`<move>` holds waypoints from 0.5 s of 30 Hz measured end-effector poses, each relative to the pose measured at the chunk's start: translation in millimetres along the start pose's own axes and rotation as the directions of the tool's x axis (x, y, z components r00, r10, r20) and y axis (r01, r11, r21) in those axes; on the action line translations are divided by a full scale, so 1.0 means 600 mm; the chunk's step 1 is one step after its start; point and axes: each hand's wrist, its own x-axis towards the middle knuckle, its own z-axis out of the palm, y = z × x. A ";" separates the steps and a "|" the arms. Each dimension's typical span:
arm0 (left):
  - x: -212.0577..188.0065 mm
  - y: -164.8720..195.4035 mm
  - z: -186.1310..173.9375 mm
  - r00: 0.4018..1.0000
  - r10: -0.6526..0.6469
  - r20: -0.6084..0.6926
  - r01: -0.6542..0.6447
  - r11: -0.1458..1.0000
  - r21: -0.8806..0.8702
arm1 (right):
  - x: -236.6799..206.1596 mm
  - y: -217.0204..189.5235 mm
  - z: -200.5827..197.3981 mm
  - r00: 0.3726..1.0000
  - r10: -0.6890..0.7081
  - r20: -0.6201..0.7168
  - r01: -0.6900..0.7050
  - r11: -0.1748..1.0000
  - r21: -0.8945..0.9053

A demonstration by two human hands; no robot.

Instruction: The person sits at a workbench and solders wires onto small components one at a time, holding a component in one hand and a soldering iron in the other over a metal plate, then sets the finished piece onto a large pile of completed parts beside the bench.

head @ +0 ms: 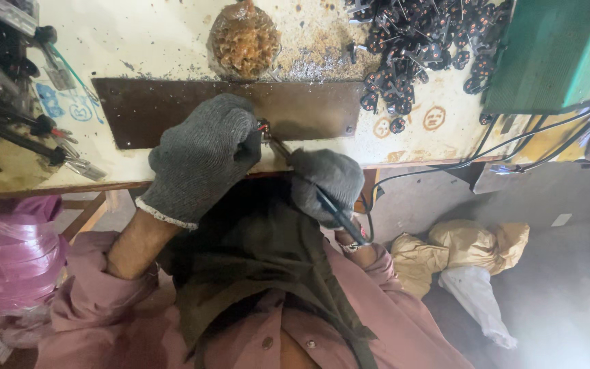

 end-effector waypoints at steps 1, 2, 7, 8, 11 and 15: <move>0.000 -0.001 0.001 1.000 0.006 -0.002 -0.006 1.000 0.003 | -0.010 0.003 0.005 0.999 -0.028 -0.038 0.027 0.999 -0.029; 0.000 -0.002 0.002 1.000 0.006 -0.003 -0.006 1.000 0.008 | -0.018 0.005 0.008 0.996 -0.056 -0.070 0.052 0.997 -0.054; -0.001 -0.009 0.003 0.999 -0.019 0.046 0.020 1.000 -0.017 | -0.022 0.010 0.012 1.000 0.001 -0.005 -0.001 1.000 -0.001; -0.001 -0.010 0.003 0.998 -0.024 0.060 0.025 0.999 -0.020 | -0.016 0.007 0.010 1.000 -0.017 -0.015 0.016 0.998 -0.061; 0.001 -0.010 0.004 0.995 -0.050 0.089 0.050 0.999 0.003 | 0.011 -0.012 -0.002 0.997 0.079 -0.025 -0.071 0.968 0.240; 0.005 -0.005 0.002 0.992 -0.079 0.094 0.078 0.997 0.011 | 0.052 -0.043 -0.016 0.971 0.211 0.117 -0.228 0.960 0.163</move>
